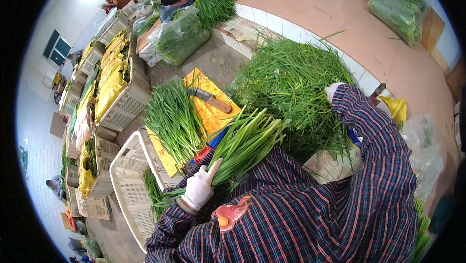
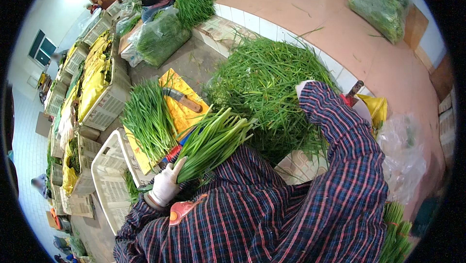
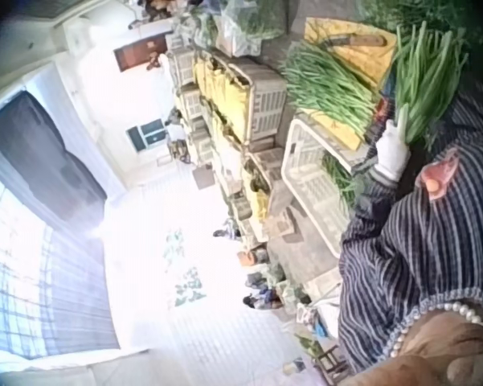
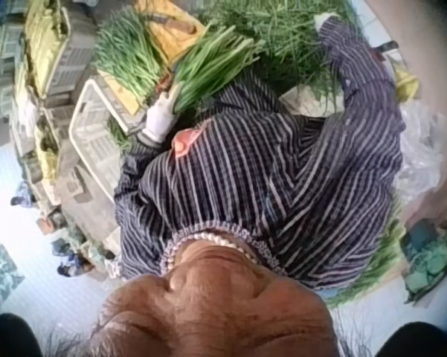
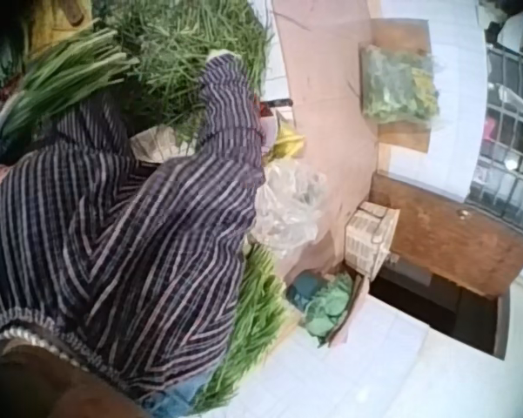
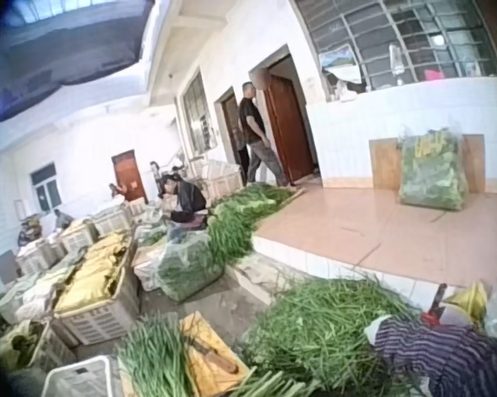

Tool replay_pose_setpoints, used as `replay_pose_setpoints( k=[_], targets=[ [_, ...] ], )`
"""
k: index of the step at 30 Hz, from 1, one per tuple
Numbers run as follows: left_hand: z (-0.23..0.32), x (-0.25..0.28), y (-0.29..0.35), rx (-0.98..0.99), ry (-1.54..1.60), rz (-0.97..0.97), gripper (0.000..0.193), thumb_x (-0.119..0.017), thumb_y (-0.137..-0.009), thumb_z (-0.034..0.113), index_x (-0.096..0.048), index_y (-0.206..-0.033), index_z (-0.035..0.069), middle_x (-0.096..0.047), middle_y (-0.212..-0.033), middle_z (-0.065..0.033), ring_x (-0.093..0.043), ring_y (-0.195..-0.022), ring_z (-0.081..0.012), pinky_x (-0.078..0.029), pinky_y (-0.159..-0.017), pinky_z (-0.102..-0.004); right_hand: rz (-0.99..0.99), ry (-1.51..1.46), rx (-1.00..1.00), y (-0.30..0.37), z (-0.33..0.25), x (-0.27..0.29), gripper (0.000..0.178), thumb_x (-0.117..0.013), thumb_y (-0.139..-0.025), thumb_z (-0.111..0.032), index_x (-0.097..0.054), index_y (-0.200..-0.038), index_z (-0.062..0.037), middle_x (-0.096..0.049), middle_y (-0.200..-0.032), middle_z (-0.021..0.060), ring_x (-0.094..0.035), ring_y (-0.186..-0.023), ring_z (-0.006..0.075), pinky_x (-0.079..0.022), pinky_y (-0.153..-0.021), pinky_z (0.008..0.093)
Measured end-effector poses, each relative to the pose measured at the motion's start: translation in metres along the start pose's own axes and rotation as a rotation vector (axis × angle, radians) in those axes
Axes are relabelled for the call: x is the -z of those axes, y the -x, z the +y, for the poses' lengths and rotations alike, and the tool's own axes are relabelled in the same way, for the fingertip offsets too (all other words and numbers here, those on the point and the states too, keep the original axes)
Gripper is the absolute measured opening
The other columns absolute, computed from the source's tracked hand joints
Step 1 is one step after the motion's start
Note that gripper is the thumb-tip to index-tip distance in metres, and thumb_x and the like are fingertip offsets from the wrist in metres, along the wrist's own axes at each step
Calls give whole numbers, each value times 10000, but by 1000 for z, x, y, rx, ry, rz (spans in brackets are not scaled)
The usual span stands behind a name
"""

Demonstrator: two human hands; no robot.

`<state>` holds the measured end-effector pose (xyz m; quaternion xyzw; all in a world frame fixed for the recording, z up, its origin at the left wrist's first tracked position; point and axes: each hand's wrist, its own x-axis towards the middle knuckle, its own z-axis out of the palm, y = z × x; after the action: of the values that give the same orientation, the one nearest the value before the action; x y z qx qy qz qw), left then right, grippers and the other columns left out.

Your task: The person sits on the floor and sorts green leafy vegetables from a white basket. They pick up bunches, align them, and place them on a yellow cutting board. The person then uses a knife to trim the ends of the vegetables and places the trimmed bunches back into the basket.

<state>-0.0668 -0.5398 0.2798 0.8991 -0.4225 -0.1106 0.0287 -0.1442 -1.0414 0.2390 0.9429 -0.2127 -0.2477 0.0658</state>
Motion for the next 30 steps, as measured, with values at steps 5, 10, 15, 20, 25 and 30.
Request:
replay_pose_setpoints(
  k=[5, 10, 15, 20, 25, 30],
  targets=[
    [1, -6, 7, 0, -122, 71, 752, -545, -698, -21, -347, -1373, 247, -512, -893, -160, -605, -645, -312, -510, -537, -401, -14, -456, 208, 30, -107, 61, 635, -509, -843, -539, -608, -1013, 64, -628, -1020, 220, -597, -952, 308, -469, -832, 399],
    [5, -7, 6, -51, -206, 87, 706, -517, -739, -8, -341, -1379, 233, -512, -882, -163, -603, -635, -288, -508, -514, -378, -44, -730, 358, 10, -153, 15, 437, -520, -851, -442, -674, -963, -49, -660, -973, 128, -611, -930, 307, -467, -834, 393],
    [0, -11, 11, -65, -233, 117, 696, -511, -747, -10, -344, -1381, 221, -510, -866, -158, -592, -621, -281, -505, -508, -371, 19, -118, 130, -18, -135, 5, 242, -543, -827, -127, -639, -1034, -47, -644, -856, 103, -626, -799, 201, -523, -620, 332],
    [2, -12, 8, -95, -287, 142, 679, -499, -766, 3, -338, -1390, 216, -502, -844, -143, -582, -611, -263, -501, -499, -359, 253, -165, 226, 44, -114, 45, 422, -455, -888, -423, -615, -1089, -87, -559, -1130, 95, -466, -1122, 206, -448, -867, 372],
    [5, -9, 5, -97, -315, 130, 686, -498, -771, 11, -319, -1402, 211, -500, -837, -136, -580, -616, -257, -499, -499, -349, 188, -260, 507, 49, -179, 26, 391, -493, -845, -492, -666, -1000, -178, -585, -1016, 55, -486, -1068, 225, -420, -860, 443],
    [2, -12, 6, -90, -299, 118, 696, -498, -774, 21, -294, -1415, 198, -503, -840, -139, -581, -618, -259, -500, -499, -347, 688, -186, 590, 36, -179, -10, 233, -499, -846, -326, -632, -914, -148, -595, -961, 9, -501, -1023, 216, -367, -890, 422]
  ],
)
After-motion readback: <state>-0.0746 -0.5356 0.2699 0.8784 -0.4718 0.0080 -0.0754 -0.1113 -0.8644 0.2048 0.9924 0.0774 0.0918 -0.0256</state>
